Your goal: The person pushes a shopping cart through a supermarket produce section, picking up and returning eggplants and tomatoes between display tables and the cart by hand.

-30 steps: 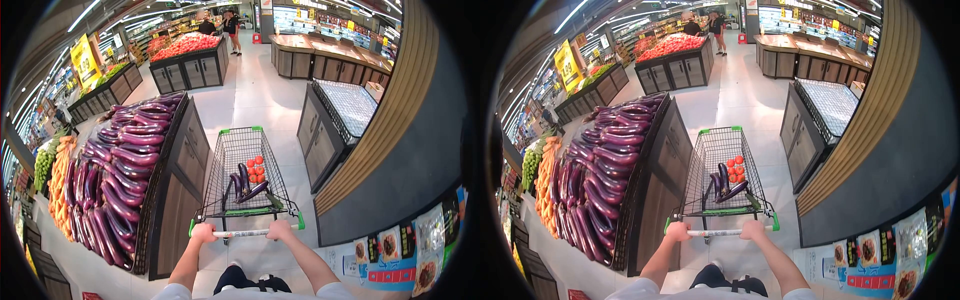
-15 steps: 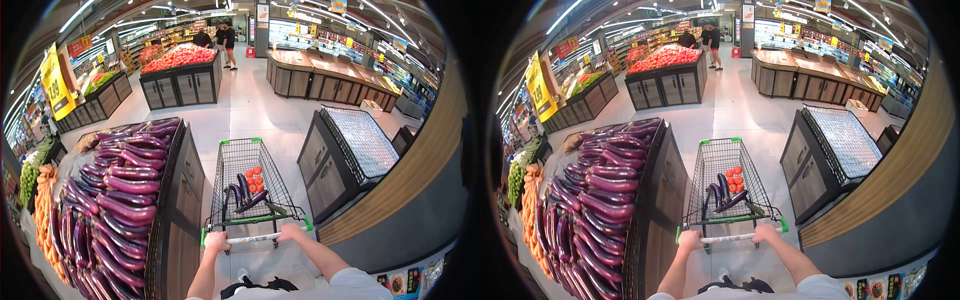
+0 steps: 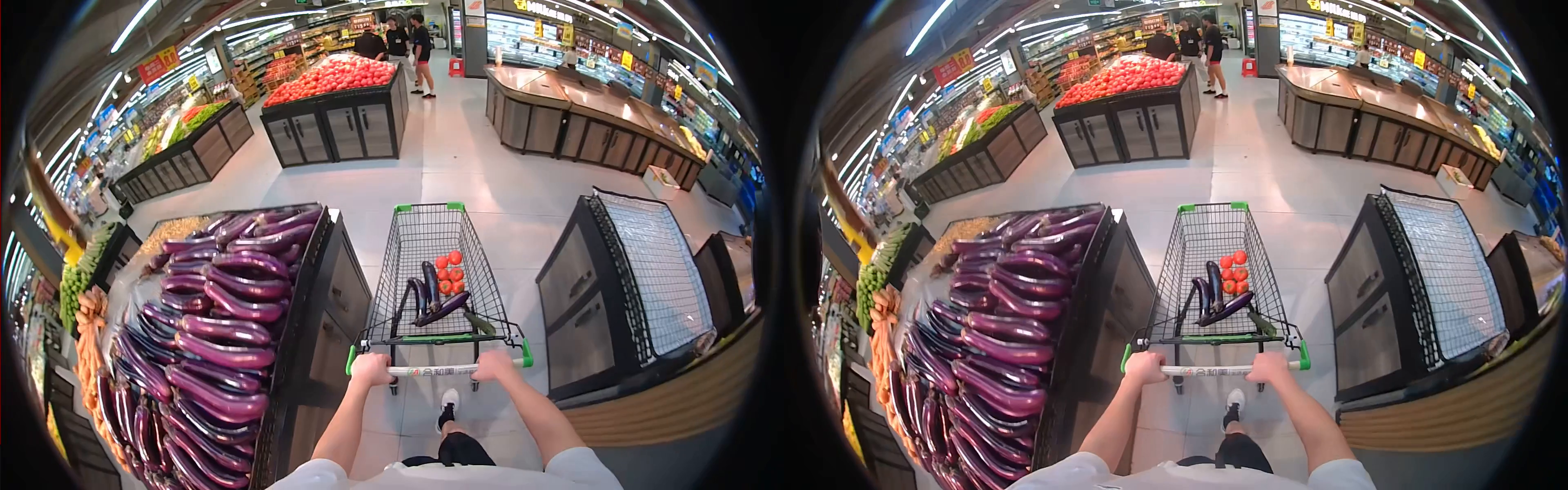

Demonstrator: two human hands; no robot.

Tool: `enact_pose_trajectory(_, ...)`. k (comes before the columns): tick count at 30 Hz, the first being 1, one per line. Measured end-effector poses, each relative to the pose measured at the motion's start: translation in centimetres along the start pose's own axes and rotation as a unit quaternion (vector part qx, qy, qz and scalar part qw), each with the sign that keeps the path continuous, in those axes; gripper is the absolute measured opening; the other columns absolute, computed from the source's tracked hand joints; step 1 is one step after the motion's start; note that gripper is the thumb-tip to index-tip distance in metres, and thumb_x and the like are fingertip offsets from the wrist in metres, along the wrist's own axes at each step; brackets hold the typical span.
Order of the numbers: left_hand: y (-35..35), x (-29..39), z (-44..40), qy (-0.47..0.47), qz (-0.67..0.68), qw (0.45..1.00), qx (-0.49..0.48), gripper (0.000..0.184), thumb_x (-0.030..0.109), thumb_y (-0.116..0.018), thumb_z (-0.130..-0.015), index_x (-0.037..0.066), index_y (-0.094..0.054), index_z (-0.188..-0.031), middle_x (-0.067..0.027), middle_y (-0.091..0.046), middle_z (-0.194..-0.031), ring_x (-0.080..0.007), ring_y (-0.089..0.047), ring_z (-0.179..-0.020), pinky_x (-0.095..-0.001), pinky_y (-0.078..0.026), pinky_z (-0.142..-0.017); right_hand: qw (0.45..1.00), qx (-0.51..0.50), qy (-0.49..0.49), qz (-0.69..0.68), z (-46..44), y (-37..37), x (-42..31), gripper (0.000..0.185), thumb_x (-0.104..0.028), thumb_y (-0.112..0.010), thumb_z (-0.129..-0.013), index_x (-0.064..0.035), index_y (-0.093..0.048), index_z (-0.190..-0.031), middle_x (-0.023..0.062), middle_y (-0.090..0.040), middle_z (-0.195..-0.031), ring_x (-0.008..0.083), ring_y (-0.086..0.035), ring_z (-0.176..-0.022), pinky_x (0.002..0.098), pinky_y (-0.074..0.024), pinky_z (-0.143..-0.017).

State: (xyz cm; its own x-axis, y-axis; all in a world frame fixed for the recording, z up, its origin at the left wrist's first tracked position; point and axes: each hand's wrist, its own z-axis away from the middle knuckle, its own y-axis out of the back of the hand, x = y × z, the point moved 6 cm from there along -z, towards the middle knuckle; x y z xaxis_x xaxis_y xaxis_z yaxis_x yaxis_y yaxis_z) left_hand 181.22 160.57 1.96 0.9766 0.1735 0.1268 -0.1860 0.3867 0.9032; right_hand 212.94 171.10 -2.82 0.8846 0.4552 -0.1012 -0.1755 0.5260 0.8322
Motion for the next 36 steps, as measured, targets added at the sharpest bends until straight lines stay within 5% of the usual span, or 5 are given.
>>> enact_pose_trajectory(10, 8.4, -2.7, -16.4, 0.035, -0.006, 0.999, 0.005, 0.036, 0.042, -0.072, -0.071, 0.019, -0.076, -0.098, -0.0103, -0.076, -0.094, -0.0287, -0.074, -0.089, -0.0414, -0.059, -0.079, 0.999, -0.019, 0.038, 0.011, -15.5, 12.8, 2.0, 0.056, -0.057, -0.07, -0.074, -0.0113, -0.078, -0.106, 0.0118, -0.075, -0.109, 0.03, -0.072, -0.103, 0.0422, -0.0578, -0.087)
enact_pose_trajectory(16, 12.8, -4.1, -26.0, 0.046, 0.015, 0.999, 0.021, 0.036, 0.042, -0.073, -0.069, 0.02, -0.077, -0.097, -0.0094, -0.076, -0.092, -0.0282, -0.074, -0.086, -0.041, -0.059, -0.079, 0.998, -0.022, 0.018, 0.051, -26.3, 18.9, 3.6, 0.043, -0.042, -0.069, -0.077, -0.0128, -0.078, -0.107, 0.0094, -0.075, -0.112, 0.0278, -0.072, -0.104, 0.0403, -0.0582, -0.086)
enact_pose_trajectory(22, 16.9, -7.7, -35.8, 0.051, 0.036, 0.996, 0.055, 0.03, 0.035, -0.072, -0.066, 0.019, -0.076, -0.092, -0.0088, -0.075, -0.088, -0.0281, -0.073, -0.084, -0.0422, -0.059, -0.075, 0.995, 0.034, -0.049, 0.077, -36.8, 23.6, 3.8, 0.031, -0.031, -0.07, -0.076, -0.0161, -0.078, -0.102, 0.0066, -0.076, -0.105, 0.0257, -0.073, -0.1, 0.0482, -0.0527, -0.091)
enact_pose_trajectory(24, 19.2, -9.1, -39.2, 0.045, 0.048, 0.995, 0.079, 0.029, 0.034, -0.071, -0.066, 0.019, -0.076, -0.091, -0.0086, -0.075, -0.085, -0.0278, -0.073, -0.083, -0.0424, -0.059, -0.074, 0.991, 0.027, -0.106, 0.08, -40.3, 26.3, 4.0, 0.029, -0.029, -0.068, -0.082, -0.018, -0.077, -0.107, 0.005, -0.074, -0.114, 0.0273, -0.069, -0.108, 0.0544, -0.039, -0.1)
enact_pose_trajectory(36, 25.8, -14.3, -56.3, 0.063, 0.072, 0.994, 0.055, 0.031, 0.036, -0.069, -0.067, 0.018, -0.077, -0.092, -0.0088, -0.075, -0.085, -0.0293, -0.073, -0.082, -0.0431, -0.058, -0.072, 0.978, 0.065, -0.144, 0.139, -60.8, 36.7, 5.2, 0.028, -0.026, -0.059, -0.094, -0.0169, -0.076, -0.114, 0.0055, -0.073, -0.118, 0.03, -0.066, -0.112, 0.0597, -0.0345, -0.102)
